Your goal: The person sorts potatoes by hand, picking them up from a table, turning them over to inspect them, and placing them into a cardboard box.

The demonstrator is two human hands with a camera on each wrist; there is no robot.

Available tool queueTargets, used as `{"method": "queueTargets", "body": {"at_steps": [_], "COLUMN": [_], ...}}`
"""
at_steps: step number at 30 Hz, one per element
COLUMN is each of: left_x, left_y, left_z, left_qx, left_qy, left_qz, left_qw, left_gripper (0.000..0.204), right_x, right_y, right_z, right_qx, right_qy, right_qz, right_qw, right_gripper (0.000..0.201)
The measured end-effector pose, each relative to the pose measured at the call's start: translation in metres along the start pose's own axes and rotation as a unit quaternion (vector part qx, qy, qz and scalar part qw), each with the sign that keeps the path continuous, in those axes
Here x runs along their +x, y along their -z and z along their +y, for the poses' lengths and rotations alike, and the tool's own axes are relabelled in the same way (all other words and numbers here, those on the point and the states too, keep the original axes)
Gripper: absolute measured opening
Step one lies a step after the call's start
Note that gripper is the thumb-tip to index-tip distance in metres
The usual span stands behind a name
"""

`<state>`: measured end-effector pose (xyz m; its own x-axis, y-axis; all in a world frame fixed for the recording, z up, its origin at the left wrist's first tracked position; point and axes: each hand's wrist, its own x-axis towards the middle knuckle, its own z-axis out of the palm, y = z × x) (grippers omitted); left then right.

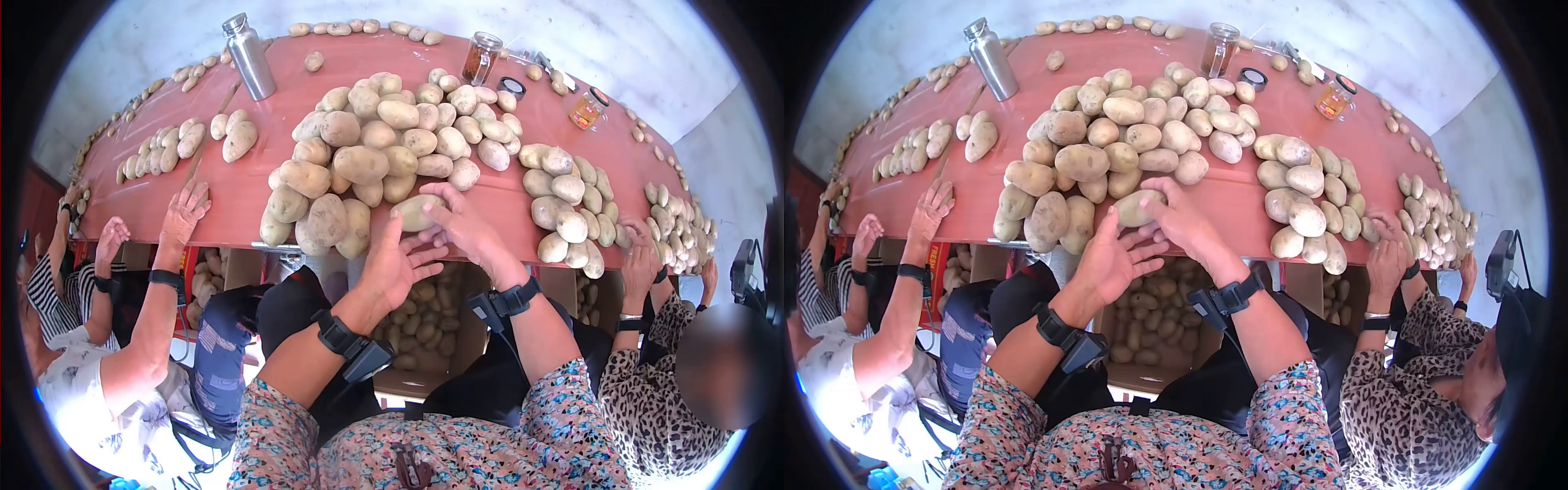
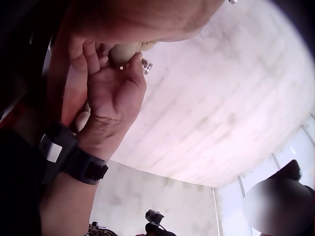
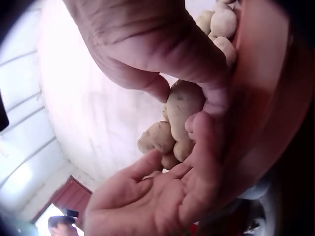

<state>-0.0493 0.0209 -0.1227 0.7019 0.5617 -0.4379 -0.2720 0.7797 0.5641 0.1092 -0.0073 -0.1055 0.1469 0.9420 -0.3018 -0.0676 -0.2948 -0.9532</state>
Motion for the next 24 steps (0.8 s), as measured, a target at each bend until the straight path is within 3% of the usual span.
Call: {"method": "queueTargets", "body": {"at_steps": [1, 6, 8, 9, 11, 15, 18, 20, 21, 23, 24], "left_x": [0.002, 0.006, 0.004, 0.004, 0.003, -0.002, -0.005, -0.002, -0.004, -0.009, -0.01], "left_y": [0.003, 0.005, 0.003, 0.004, 0.005, 0.006, 0.003, 0.007, 0.005, -0.003, -0.006], "left_z": [-0.002, -0.01, -0.009, -0.008, -0.006, -0.005, -0.005, -0.007, -0.005, -0.002, -0.002], "left_qx": [-0.001, -0.025, -0.027, -0.027, -0.044, -0.02, 0.022, 0.032, 0.031, 0.072, 0.074], "left_qy": [0.01, 0.004, -0.027, -0.028, -0.026, -0.033, -0.033, -0.024, -0.027, -0.024, -0.025], "left_qz": [-0.011, -0.025, -0.01, -0.01, 0.016, 0.016, 0.04, 0.031, 0.033, 0.046, 0.047], "left_qw": [1.0, 0.999, 0.999, 0.999, 0.999, 0.999, 0.998, 0.999, 0.999, 0.996, 0.996], "left_gripper": [0.055, 0.046, 0.042, 0.042, 0.039, 0.038, 0.037, 0.035, 0.035, 0.036, 0.036], "right_x": [-0.001, -0.005, 0.004, 0.005, 0.007, 0.019, 0.027, 0.03, 0.032, 0.034, 0.037], "right_y": [0.0, 0.0, 0.005, 0.003, -0.001, -0.011, -0.024, -0.04, -0.045, -0.053, -0.057], "right_z": [0.0, -0.004, 0.005, 0.003, -0.003, -0.019, -0.034, -0.046, -0.048, -0.051, -0.047], "right_qx": [-0.077, -0.114, -0.345, -0.345, -0.311, -0.28, -0.319, -0.406, -0.405, -0.461, -0.494], "right_qy": [0.002, 0.04, 0.15, 0.15, 0.266, 0.336, 0.366, 0.484, 0.487, 0.446, 0.443], "right_qz": [-0.023, 0.0, 0.069, 0.068, 0.166, 0.203, 0.176, 0.175, 0.173, 0.081, 0.087], "right_qw": [0.997, 0.993, 0.924, 0.924, 0.897, 0.876, 0.856, 0.755, 0.755, 0.763, 0.743], "right_gripper": [0.04, 0.025, 0.02, 0.02, 0.017, 0.018, 0.033, 0.052, 0.052, 0.065, 0.069]}}
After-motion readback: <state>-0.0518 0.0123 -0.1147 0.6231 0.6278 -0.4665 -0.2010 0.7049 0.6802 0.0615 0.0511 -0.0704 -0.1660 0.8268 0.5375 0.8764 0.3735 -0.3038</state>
